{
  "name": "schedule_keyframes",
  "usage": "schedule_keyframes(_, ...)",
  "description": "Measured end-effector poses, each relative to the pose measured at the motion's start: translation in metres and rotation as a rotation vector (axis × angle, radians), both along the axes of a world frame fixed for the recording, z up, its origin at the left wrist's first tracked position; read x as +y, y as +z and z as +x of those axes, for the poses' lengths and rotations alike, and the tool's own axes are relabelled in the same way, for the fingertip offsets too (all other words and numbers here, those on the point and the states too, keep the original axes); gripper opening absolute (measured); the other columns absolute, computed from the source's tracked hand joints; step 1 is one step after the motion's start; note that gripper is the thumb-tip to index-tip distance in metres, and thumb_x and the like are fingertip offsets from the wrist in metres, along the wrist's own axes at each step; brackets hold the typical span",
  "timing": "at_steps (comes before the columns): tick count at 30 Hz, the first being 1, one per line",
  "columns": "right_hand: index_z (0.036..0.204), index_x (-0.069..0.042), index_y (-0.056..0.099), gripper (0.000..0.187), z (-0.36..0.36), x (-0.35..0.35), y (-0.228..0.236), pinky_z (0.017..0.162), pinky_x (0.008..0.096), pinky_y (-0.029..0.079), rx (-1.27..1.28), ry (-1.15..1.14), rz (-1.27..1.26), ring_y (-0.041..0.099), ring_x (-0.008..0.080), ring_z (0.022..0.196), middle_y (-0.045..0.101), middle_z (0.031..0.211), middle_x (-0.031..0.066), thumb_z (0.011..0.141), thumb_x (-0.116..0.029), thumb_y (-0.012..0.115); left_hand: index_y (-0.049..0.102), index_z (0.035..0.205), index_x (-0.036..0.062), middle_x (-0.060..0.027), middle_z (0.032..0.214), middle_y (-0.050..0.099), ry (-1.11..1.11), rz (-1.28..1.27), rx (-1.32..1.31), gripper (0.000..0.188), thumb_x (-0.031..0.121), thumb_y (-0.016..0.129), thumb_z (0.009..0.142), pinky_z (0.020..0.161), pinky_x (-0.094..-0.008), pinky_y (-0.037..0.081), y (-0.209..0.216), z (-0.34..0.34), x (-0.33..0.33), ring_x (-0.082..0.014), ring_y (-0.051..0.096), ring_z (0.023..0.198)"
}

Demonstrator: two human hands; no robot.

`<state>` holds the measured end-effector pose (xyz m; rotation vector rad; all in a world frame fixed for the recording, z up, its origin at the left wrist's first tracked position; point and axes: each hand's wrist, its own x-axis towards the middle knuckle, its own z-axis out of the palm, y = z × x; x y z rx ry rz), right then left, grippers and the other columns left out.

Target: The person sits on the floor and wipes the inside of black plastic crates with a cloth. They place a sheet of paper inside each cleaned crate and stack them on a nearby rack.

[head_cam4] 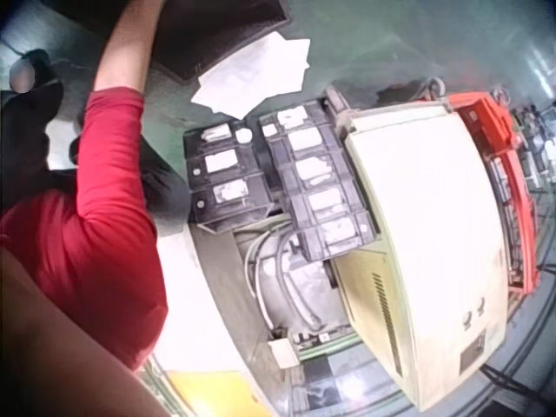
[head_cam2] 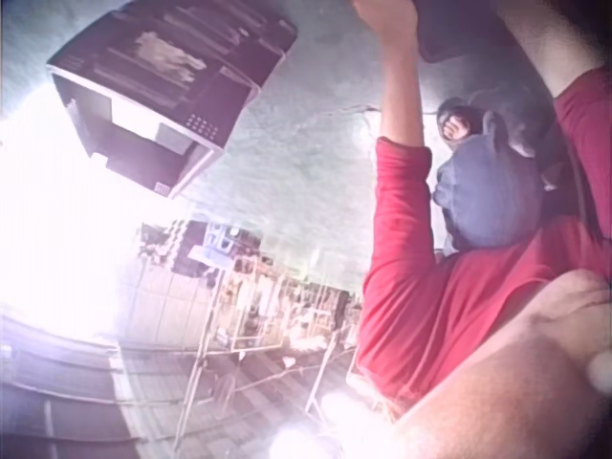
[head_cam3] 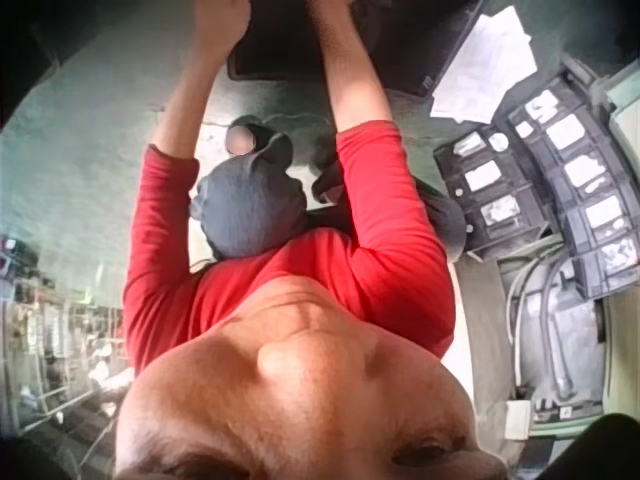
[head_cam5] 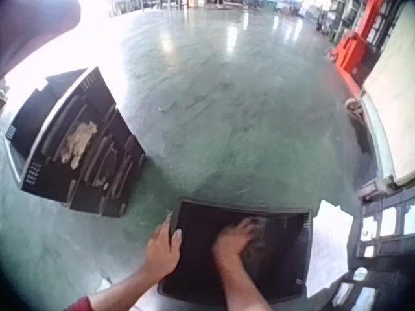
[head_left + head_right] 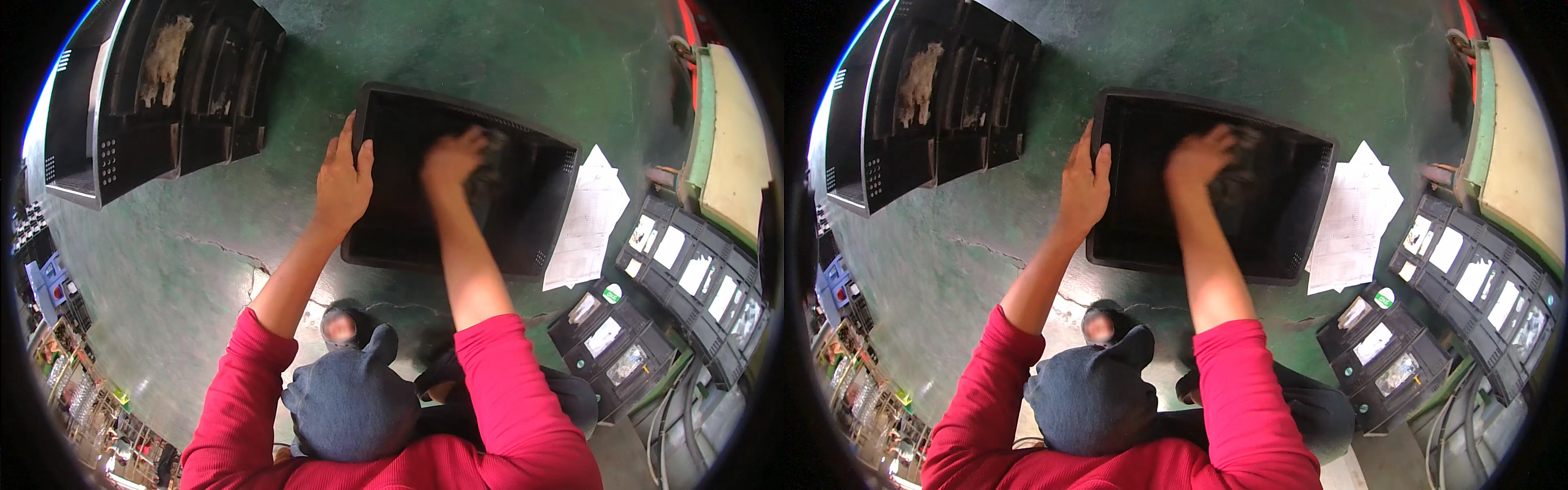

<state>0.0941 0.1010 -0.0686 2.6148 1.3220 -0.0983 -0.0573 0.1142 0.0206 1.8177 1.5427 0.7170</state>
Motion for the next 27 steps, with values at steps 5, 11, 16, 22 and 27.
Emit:
schedule_keyframes(5, 0.102, -0.012, 0.066, 0.031, -0.058, 0.012, 0.012, 0.085, 0.0432, 0.039, 0.159, 0.581, 0.161, 0.041, 0.0304, 0.112, 0.043, 0.125, 0.0098, 0.076, -0.02, 0.054, 0.041, 0.13, -0.0007, -0.0264, 0.117, 0.052, -0.013, -0.033, -0.035, 0.045, 0.026, 0.045, 0.093, 0.09, -0.0427, 0.041, 0.0, 0.002, 0.001, -0.0412, 0.051, 0.108)
schedule_keyframes(11, 0.119, -0.009, 0.054, 0.047, 0.096, -0.062, -0.003, 0.076, 0.0457, 0.044, -0.024, 0.508, 0.15, 0.048, 0.0333, 0.103, 0.048, 0.119, 0.0135, 0.073, -0.014, 0.053, 0.041, 0.131, 0.0056, -0.0244, 0.109, 0.055, 0.026, 0.015, 0.011, 0.044, 0.026, 0.046, 0.092, 0.082, -0.045, 0.045, -0.008, -0.006, -0.001, -0.0412, 0.055, 0.1)
schedule_keyframes(16, 0.107, -0.004, 0.059, 0.034, 0.133, -0.067, 0.017, 0.079, 0.0378, 0.035, -0.216, 0.482, 0.012, 0.045, 0.0277, 0.099, 0.049, 0.109, 0.0122, 0.077, -0.02, 0.053, 0.043, 0.129, 0.0023, -0.0262, 0.114, 0.054, 0.02, -0.068, 0.001, 0.043, 0.025, 0.047, 0.093, 0.087, -0.0436, 0.043, -0.001, -0.003, -0.003, -0.0413, 0.054, 0.105)
schedule_keyframes(22, 0.097, -0.004, 0.064, 0.027, 0.131, -0.061, 0.023, 0.076, 0.0361, 0.032, -0.262, 0.372, -0.079, 0.045, 0.0246, 0.095, 0.05, 0.101, 0.0109, 0.079, -0.021, 0.053, 0.045, 0.126, -0.0039, -0.027, 0.118, 0.053, 0.019, -0.043, -0.038, 0.042, 0.023, 0.047, 0.093, 0.093, -0.0398, 0.041, 0.001, -0.004, -0.001, -0.0399, 0.052, 0.111)
schedule_keyframes(27, 0.094, -0.008, 0.066, 0.024, 0.128, -0.051, 0.022, 0.077, 0.037, 0.03, -0.325, 0.313, -0.206, 0.047, 0.0224, 0.091, 0.05, 0.099, 0.008, 0.081, -0.022, 0.051, 0.046, 0.127, 0.0044, -0.0253, 0.108, 0.057, 0.039, 0.058, -0.014, 0.041, 0.025, 0.049, 0.091, 0.082, -0.0452, 0.045, -0.007, -0.005, -0.003, -0.0419, 0.057, 0.098)
